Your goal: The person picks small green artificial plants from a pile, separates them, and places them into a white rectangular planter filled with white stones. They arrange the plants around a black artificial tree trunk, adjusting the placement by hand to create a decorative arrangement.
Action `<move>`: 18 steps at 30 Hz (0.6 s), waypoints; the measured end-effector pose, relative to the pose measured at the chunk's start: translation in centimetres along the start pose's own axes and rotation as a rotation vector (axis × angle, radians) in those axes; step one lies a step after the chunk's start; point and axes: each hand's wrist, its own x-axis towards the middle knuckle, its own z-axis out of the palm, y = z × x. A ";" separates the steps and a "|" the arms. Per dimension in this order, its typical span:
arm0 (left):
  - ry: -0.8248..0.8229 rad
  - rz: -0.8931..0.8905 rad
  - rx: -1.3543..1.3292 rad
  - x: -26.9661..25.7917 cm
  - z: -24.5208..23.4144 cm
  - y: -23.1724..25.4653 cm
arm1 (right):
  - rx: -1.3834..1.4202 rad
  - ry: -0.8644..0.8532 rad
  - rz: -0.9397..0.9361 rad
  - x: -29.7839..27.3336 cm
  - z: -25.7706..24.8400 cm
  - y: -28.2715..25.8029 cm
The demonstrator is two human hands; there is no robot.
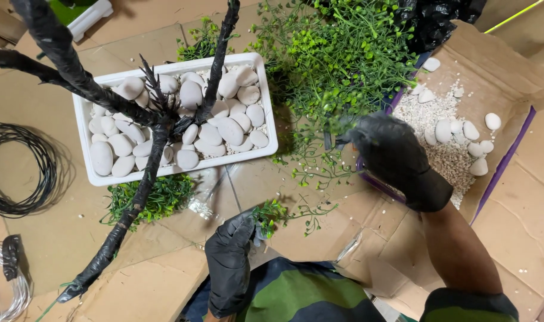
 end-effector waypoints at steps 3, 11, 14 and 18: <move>0.049 -0.063 0.009 0.2 -0.2 -0.1 | -0.274 0.186 0.227 0.5 -2.7 -2.5; 0.075 -0.074 -0.110 1.4 0.2 -0.3 | 0.118 -0.230 -0.163 -2.9 -2.0 -10.3; 0.084 -0.094 -0.082 1.9 0.4 -0.6 | -0.085 -0.271 -0.451 -5.4 1.4 -10.7; 0.091 -0.107 -0.047 2.6 1.2 -0.4 | -0.100 -0.214 -0.457 -6.7 4.2 -10.2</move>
